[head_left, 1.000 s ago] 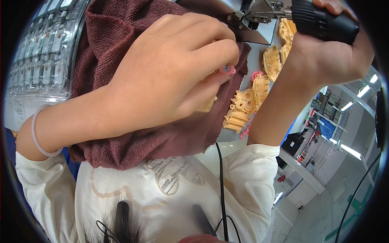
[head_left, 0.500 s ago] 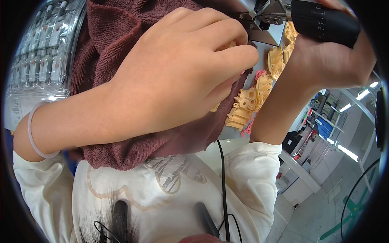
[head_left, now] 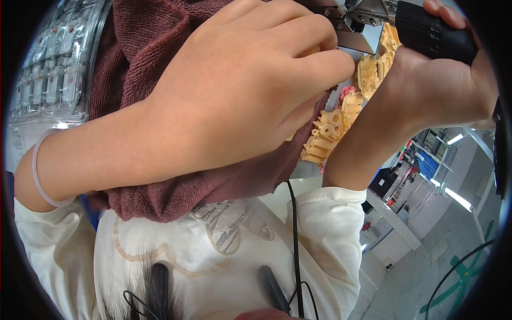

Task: Assembling plastic toy parts using an electric screwdriver and manual components.

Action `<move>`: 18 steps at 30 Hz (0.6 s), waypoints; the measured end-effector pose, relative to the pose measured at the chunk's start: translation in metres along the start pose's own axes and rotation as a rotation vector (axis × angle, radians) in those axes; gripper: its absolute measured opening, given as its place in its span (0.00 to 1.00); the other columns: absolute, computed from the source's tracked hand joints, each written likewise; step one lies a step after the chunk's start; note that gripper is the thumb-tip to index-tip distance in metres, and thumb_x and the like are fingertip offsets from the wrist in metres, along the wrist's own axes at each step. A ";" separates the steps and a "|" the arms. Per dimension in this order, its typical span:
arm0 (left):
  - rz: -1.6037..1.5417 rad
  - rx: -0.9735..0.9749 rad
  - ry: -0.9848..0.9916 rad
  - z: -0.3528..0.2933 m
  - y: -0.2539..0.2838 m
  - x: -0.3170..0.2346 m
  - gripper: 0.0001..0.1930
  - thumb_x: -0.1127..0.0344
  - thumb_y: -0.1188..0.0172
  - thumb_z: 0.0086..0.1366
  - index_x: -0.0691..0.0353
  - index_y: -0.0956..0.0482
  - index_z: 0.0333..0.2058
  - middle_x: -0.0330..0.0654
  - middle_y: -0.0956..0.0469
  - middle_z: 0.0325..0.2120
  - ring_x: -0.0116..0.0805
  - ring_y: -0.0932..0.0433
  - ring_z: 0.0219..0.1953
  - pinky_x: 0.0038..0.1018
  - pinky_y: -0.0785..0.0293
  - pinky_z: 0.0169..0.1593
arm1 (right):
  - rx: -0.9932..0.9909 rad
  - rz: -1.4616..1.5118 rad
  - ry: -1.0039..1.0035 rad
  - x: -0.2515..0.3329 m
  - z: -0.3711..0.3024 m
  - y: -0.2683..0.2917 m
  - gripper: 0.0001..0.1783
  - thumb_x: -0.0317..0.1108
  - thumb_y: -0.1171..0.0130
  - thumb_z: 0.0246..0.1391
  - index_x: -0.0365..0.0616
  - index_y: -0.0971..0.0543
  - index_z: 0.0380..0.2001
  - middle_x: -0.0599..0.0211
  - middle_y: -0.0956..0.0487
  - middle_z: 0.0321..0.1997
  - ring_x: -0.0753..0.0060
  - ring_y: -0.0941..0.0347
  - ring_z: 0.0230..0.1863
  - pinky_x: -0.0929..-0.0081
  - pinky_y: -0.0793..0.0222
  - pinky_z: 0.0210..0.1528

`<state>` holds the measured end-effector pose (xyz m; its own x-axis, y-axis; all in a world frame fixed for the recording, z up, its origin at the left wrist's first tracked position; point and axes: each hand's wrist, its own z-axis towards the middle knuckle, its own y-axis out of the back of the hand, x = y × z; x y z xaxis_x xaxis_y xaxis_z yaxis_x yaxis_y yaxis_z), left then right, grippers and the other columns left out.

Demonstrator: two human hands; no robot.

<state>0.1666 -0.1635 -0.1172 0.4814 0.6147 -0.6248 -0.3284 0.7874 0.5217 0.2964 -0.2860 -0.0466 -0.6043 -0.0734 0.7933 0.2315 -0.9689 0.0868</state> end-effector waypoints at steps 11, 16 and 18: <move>0.015 0.000 0.000 0.000 0.003 -0.005 0.11 0.74 0.33 0.50 0.58 0.23 0.33 0.38 0.23 0.41 0.40 0.24 0.47 0.32 0.31 0.44 | -0.041 -0.113 0.131 0.020 -0.008 -0.014 0.08 0.30 0.44 0.43 0.39 0.31 0.26 0.62 0.34 0.23 0.67 0.33 0.26 0.67 0.31 0.32; -0.009 -0.052 0.017 -0.001 -0.001 -0.003 0.12 0.74 0.34 0.50 0.58 0.23 0.34 0.37 0.23 0.42 0.40 0.24 0.47 0.32 0.32 0.45 | -0.068 0.054 -0.028 0.051 -0.005 0.008 0.06 0.28 0.45 0.45 0.45 0.31 0.27 0.67 0.34 0.23 0.70 0.34 0.25 0.70 0.33 0.29; -0.013 -0.041 0.021 -0.001 0.000 -0.004 0.12 0.74 0.34 0.50 0.57 0.23 0.35 0.37 0.23 0.42 0.40 0.25 0.47 0.32 0.32 0.45 | 0.039 0.112 -0.100 0.063 -0.008 0.016 0.06 0.28 0.45 0.47 0.47 0.29 0.31 0.67 0.32 0.23 0.72 0.33 0.24 0.72 0.34 0.28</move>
<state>0.1638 -0.1666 -0.1153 0.4689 0.6051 -0.6434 -0.3553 0.7962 0.4898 0.2557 -0.3076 0.0001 -0.4945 -0.1550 0.8553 0.3242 -0.9459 0.0160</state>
